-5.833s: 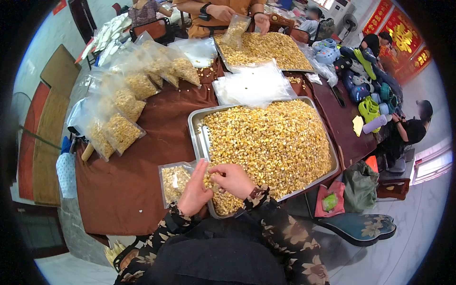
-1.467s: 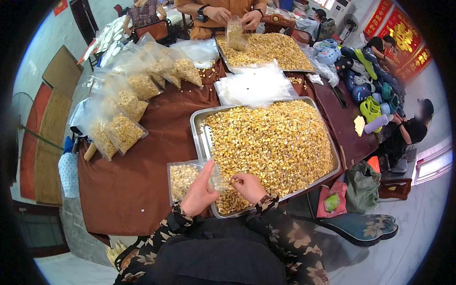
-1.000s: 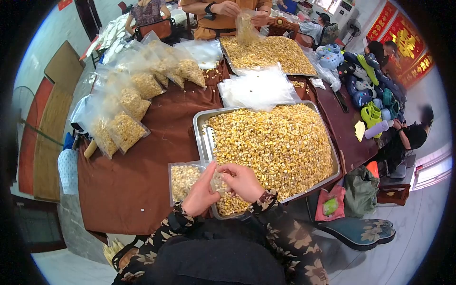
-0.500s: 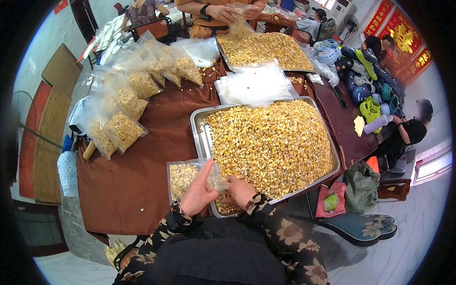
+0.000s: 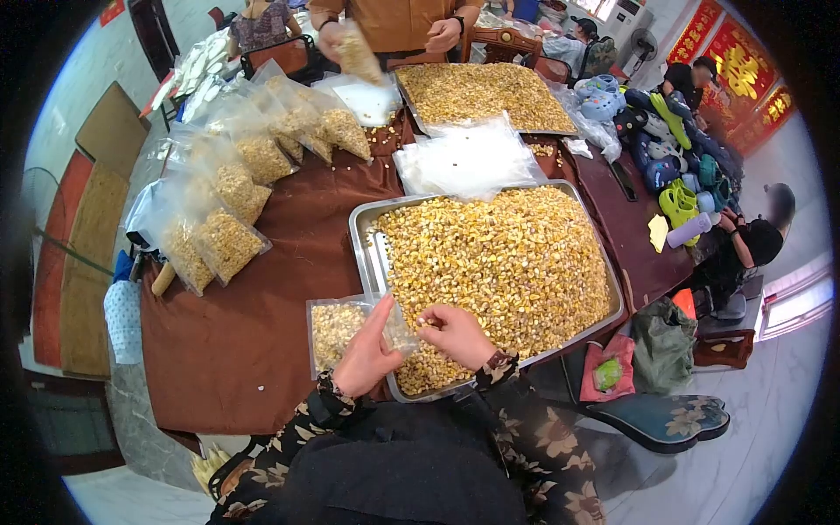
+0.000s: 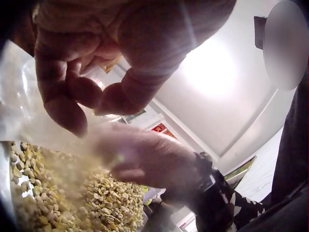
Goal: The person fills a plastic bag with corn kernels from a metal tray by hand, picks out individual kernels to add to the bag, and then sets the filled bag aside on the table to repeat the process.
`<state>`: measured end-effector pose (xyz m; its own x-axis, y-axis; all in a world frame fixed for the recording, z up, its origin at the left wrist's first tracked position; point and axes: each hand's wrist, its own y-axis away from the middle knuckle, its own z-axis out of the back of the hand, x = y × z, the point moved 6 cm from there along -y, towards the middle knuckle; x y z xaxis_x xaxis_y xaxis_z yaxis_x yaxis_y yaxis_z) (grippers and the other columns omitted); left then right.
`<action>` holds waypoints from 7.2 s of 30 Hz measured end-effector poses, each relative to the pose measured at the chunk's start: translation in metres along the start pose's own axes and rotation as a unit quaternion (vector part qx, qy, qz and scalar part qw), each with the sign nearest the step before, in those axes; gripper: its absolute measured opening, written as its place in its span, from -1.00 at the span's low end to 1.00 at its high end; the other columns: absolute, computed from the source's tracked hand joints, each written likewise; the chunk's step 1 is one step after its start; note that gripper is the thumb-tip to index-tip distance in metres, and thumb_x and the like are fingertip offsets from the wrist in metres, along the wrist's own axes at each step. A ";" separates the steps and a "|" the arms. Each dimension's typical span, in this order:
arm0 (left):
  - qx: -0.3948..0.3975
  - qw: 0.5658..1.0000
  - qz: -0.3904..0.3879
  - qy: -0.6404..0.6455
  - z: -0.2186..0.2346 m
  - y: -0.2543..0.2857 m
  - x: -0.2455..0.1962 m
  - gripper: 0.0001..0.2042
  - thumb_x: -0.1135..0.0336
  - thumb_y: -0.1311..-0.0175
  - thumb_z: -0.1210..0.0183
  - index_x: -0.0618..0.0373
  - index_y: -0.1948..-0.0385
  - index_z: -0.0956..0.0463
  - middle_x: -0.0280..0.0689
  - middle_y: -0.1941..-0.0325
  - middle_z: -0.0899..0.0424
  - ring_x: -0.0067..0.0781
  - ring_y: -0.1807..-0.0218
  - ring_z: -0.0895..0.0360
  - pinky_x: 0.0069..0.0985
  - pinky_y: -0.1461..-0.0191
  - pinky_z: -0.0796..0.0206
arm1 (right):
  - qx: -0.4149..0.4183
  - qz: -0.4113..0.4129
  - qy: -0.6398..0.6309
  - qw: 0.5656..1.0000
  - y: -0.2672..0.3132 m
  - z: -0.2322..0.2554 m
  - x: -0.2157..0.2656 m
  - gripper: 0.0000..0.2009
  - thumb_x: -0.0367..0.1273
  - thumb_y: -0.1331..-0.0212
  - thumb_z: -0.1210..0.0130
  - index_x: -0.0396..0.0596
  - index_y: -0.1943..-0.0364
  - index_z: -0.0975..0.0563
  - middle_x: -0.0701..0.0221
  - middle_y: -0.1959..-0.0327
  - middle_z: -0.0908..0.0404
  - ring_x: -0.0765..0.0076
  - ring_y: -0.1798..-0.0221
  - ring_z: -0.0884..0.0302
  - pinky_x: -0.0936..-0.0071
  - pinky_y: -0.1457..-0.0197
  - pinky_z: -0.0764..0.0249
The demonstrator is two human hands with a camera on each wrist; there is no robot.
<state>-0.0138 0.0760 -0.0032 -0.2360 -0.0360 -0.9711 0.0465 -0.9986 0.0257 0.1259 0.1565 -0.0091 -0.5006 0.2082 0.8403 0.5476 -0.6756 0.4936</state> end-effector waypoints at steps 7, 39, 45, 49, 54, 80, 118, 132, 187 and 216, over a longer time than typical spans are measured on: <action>-0.003 1.000 -0.019 0.006 0.001 -0.001 0.007 -0.25 0.46 0.01 -0.09 0.37 -0.30 0.04 0.13 -0.38 -0.03 -0.02 -0.44 0.03 -0.39 -0.40 0.05 | 0.019 0.065 0.032 0.997 0.006 -0.025 0.040 -0.71 -0.44 -0.20 -0.03 -0.17 -0.01 -0.51 0.47 0.45 -0.55 0.68 0.56 -0.42 0.69 0.52 -0.43; -0.002 1.000 -0.005 -0.009 -0.003 -0.001 0.002 -0.25 0.47 0.01 -0.06 0.36 -0.31 0.05 0.13 -0.39 -0.02 -0.03 -0.44 0.02 -0.38 -0.40 0.06 | -0.033 0.077 0.117 0.990 0.002 0.004 0.004 -0.81 -0.38 -0.10 -0.10 -0.18 0.24 -0.56 0.40 0.50 -0.55 0.60 0.49 -0.44 0.60 0.40 -0.38; -0.014 0.999 -0.026 -0.031 -0.001 -0.001 0.006 -0.23 0.51 0.04 -0.09 0.28 -0.33 0.05 0.00 -0.40 -0.05 -0.29 -0.03 -0.17 -0.48 -0.10 -0.13 | -0.044 0.204 0.131 0.969 0.003 -0.018 0.040 -0.75 -0.36 -0.09 -0.10 -0.17 0.17 -0.56 0.26 0.41 -0.59 0.41 0.40 -0.51 0.45 0.28 -0.42; -0.003 1.000 -0.016 -0.005 -0.001 -0.001 0.006 -0.24 0.47 0.02 -0.09 0.37 -0.30 0.05 0.13 -0.38 -0.03 -0.01 -0.43 0.02 -0.37 -0.42 0.07 | -0.014 0.126 0.114 0.985 0.003 -0.020 0.048 -0.72 -0.37 -0.10 -0.10 -0.19 0.11 -0.55 0.19 0.33 -0.62 0.35 0.33 -0.57 0.42 0.21 -0.46; -0.026 0.997 -0.037 -0.055 -0.002 0.000 0.013 -0.21 0.55 0.04 -0.09 0.19 -0.35 0.04 -0.12 -0.42 -0.07 -0.56 0.37 -0.37 -0.59 0.21 -0.33 | -0.045 0.064 0.121 0.990 0.005 0.001 0.031 -0.72 -0.39 -0.10 -0.09 -0.18 0.09 -0.54 0.15 0.20 -0.60 0.23 0.23 -0.58 0.38 0.14 -0.46; -0.013 1.000 0.006 0.000 0.001 0.002 -0.002 -0.21 0.56 0.05 -0.12 0.21 -0.34 0.03 -0.20 -0.21 -0.34 -0.60 0.44 -0.32 -0.62 0.25 -0.32 | 0.040 0.077 0.394 0.915 0.034 -0.013 -0.052 -0.74 -0.52 0.04 0.08 -0.08 0.27 -0.61 0.17 0.27 -0.61 -0.02 0.16 -0.53 0.18 0.04 -0.43; -0.178 0.943 0.111 -0.258 -0.033 0.025 -0.008 -0.27 0.62 0.09 -0.01 -0.02 -0.29 -0.13 0.16 -0.37 -0.03 0.12 -0.36 -0.09 -0.30 -0.32 -0.10 | 0.110 0.051 -0.174 0.977 -0.027 0.019 -0.074 -0.85 -0.42 -0.21 -0.04 -0.18 0.19 -0.49 0.50 0.59 -0.44 0.60 0.62 -0.38 0.59 0.57 -0.38; -0.206 0.954 0.044 -0.211 -0.023 0.032 -0.002 -0.36 0.55 0.05 -0.08 0.27 -0.21 -0.14 0.12 -0.25 -0.26 0.17 -0.10 -0.37 -0.20 -0.12 -0.31 | 0.153 0.030 -0.266 0.951 -0.003 -0.025 0.002 -0.82 -0.40 -0.23 -0.06 -0.18 0.14 -0.51 0.52 0.46 -0.47 0.63 0.50 -0.40 0.61 0.44 -0.43; -0.133 0.988 0.033 -0.078 -0.005 0.027 0.006 -0.28 0.46 0.02 -0.10 0.43 -0.26 0.00 0.18 -0.35 -0.09 0.03 -0.40 -0.04 -0.35 -0.41 0.05 | 0.035 0.064 -0.003 0.997 -0.029 -0.009 0.003 -0.80 -0.45 -0.16 -0.05 -0.19 0.14 -0.54 0.41 0.44 -0.56 0.45 0.42 -0.56 0.50 0.36 -0.52; -0.115 0.989 0.046 -0.079 -0.003 0.021 0.002 -0.24 0.46 0.02 -0.10 0.34 -0.31 0.03 0.10 -0.36 -0.10 -0.08 -0.42 -0.04 -0.43 -0.39 0.04 | 0.128 0.078 -0.026 0.988 0.003 -0.024 0.027 -0.79 -0.45 -0.19 -0.05 -0.22 0.11 -0.48 0.44 0.49 -0.52 0.64 0.52 -0.47 0.65 0.48 -0.46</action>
<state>-0.0109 0.0546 -0.0055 -0.3690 -0.1500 -0.9173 0.2895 -0.9563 0.0399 0.0981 0.1427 0.0094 -0.3646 0.1560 0.9180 0.7711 -0.5021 0.3916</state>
